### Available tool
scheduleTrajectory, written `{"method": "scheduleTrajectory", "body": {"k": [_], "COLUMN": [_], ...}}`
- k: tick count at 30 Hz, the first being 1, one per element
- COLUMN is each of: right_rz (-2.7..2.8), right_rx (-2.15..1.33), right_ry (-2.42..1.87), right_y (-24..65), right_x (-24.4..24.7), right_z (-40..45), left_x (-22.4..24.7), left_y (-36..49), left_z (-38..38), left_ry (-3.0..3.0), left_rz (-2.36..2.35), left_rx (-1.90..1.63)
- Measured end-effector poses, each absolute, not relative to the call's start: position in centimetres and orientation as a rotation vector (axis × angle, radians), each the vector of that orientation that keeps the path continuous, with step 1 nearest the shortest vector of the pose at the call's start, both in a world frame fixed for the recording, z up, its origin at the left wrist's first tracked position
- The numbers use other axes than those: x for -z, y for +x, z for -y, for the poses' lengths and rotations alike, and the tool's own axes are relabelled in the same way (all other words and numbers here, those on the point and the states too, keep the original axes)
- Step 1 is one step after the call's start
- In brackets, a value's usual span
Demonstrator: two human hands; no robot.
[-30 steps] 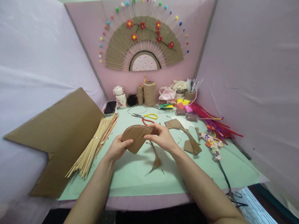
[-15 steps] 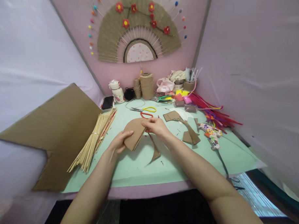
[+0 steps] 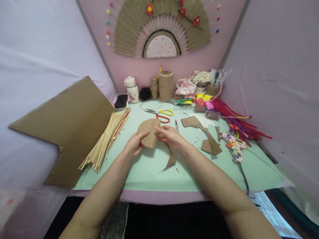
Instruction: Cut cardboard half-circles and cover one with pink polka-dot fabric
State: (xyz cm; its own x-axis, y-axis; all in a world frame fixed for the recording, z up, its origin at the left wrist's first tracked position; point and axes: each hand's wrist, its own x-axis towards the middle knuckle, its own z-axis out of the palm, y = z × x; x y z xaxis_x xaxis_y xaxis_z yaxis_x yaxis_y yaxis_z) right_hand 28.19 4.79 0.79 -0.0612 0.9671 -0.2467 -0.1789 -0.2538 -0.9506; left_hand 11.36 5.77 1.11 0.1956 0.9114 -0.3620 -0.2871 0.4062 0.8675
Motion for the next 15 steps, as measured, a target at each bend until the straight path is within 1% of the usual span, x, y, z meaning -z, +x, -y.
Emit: {"method": "scheduleTrajectory", "body": {"k": [6,8,12,15], "right_rz": [1.164,1.243,1.500,1.594], "right_rx": [-1.433,-1.275,-0.782,-0.629], "right_ry": [-1.349,-1.386,-1.349,-1.290], "right_y": [25.7,25.0,24.0,23.8], "right_x": [-0.1,0.1,0.5,0.9], "right_z": [-3.5,-3.3,-2.7,-2.6], "left_x": [-0.9,-1.0,-1.1,-1.1], "left_y": [11.2,11.2,11.3,11.3], "left_z": [-6.4,-6.4,-6.3,-6.3], "left_ry": [0.637,0.606,0.561,0.545], "left_rz": [-1.100,-1.112,-1.116,-1.099], "left_rx": [-1.222,-1.272,-1.341,-1.366]}}
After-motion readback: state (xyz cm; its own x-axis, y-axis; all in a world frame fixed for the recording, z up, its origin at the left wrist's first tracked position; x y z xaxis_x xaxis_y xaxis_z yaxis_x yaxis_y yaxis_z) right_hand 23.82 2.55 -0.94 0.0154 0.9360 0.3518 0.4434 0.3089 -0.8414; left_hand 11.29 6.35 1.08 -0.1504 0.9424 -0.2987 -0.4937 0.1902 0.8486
